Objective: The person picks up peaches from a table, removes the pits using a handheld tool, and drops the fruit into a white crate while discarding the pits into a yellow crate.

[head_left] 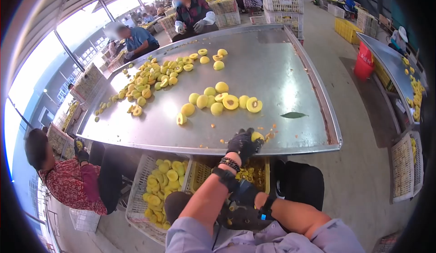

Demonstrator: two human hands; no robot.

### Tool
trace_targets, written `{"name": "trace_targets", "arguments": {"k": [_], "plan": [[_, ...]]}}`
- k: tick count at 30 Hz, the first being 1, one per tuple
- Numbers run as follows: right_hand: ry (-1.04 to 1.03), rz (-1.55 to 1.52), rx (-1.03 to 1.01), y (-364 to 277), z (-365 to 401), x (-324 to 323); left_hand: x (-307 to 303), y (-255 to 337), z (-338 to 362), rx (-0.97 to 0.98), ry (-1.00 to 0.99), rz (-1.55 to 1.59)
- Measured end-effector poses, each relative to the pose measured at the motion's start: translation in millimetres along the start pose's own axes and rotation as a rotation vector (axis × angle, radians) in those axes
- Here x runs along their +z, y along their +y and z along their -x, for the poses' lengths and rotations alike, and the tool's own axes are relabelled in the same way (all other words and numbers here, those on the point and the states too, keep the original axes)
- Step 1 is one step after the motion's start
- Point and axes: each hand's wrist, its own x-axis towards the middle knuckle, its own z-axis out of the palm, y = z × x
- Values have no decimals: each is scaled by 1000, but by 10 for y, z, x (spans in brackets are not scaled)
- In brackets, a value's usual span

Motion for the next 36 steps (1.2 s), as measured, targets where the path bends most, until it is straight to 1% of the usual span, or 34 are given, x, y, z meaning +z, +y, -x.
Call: {"name": "trace_targets", "arguments": {"k": [2,3,5,6,8,9,10,11,12,13,14,15,16,17,18,20,21,22,23,24,26,27,29,32,33,34,36], "plan": [[6,142,73,438,-73,244,36,40,-137,-11,-57,-79],[75,78,52,314,-45,191,-17,116,-149,-27,-85,-125],[76,74,51,355,-43,223,13,123,-225,-41,-123,-160],[7,135,69,413,-80,270,43,109,-259,-28,-108,-160],[-12,169,69,510,-88,317,102,71,-293,-2,-76,-161],[37,140,53,289,-93,186,118,27,-294,21,13,-65],[57,141,20,344,-89,224,121,-49,-276,44,101,33],[77,142,-14,401,-87,262,125,-133,-254,65,185,134],[68,175,-63,799,-112,496,63,-236,-272,227,219,364],[58,206,-113,1018,-97,639,-46,-346,-305,388,251,594],[50,230,-14,910,-55,572,-323,-231,-148,43,170,864],[35,253,83,615,-44,359,-371,-389,-48,12,174,1366],[17,276,175,368,-45,181,-514,-501,59,0,82,1710],[115,230,148,237,-41,97,-638,-537,220,-15,105,1763],[203,172,76,222,-74,89,-733,-583,380,-31,134,1815],[381,50,-67,199,-141,102,-805,-776,674,-77,145,1851],[392,79,-42,167,-172,98,-800,-841,828,-100,148,1871],[404,109,-14,119,-189,82,-770,-834,997,-15,350,1440],[417,142,16,66,-204,70,-727,-782,1172,59,511,995],[428,125,-16,13,-229,63,-681,-755,1307,127,636,541],[453,97,-78,-112,-286,25,-584,-771,1482,55,635,753],[398,111,-84,-198,-303,5,-532,-784,1561,16,634,861],[349,144,-98,-264,-332,98,-458,-917,1661,-236,492,1459],[247,205,-143,-195,-420,223,-472,-817,1771,-266,423,1725],[229,239,-151,-170,-435,277,-356,-898,1762,-320,528,1710],[208,273,-161,-172,-459,317,-249,-1008,1753,-324,541,1713],[108,342,-79,-259,-487,306,-114,-1199,1775,-334,585,1713]]}}
